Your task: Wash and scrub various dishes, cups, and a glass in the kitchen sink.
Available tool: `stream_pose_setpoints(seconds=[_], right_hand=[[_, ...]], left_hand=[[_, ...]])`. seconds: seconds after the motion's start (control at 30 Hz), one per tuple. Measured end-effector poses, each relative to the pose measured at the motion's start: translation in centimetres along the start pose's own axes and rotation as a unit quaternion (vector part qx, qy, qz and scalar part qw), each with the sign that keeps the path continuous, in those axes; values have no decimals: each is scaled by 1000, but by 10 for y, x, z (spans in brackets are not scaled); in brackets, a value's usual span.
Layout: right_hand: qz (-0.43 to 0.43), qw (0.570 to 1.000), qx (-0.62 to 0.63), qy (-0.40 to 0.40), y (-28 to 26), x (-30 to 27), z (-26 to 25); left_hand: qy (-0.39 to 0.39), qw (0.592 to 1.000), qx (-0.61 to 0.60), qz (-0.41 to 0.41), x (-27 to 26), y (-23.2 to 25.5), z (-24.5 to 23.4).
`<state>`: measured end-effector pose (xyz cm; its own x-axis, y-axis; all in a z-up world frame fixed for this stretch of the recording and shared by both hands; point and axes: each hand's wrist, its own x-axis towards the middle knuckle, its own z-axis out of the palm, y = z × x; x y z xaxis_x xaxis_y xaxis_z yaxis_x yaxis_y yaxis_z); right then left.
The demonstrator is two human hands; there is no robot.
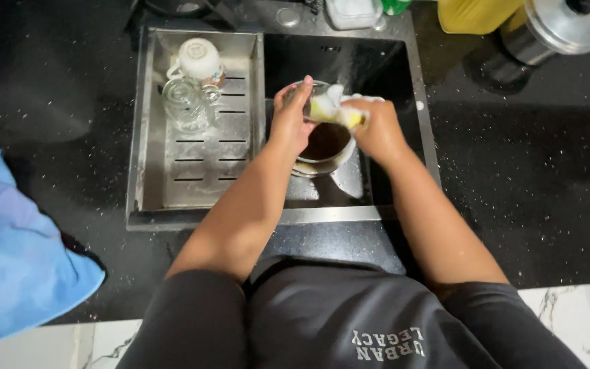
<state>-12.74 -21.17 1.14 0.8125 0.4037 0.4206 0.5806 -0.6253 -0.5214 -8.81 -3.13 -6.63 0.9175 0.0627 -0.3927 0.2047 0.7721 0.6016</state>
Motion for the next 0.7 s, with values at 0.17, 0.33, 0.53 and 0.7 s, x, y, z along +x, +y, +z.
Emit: stream_pose_setpoints(seconds=[0.17, 0.33, 0.53, 0.7], right_hand=[[-85, 985, -118, -89, -1, -16, 27], [-115, 979, -136, -98, 4, -11, 35], [-59, 998, -6, -27, 12, 5, 41], [323, 712, 623, -9, 12, 5, 47]], left_hand=[[-51, 989, -140, -24, 24, -15, -4], [-49, 985, -148, -75, 2, -9, 30], [33, 993, -59, -98, -7, -5, 60], [-85, 981, -164, -65, 29, -35, 30]])
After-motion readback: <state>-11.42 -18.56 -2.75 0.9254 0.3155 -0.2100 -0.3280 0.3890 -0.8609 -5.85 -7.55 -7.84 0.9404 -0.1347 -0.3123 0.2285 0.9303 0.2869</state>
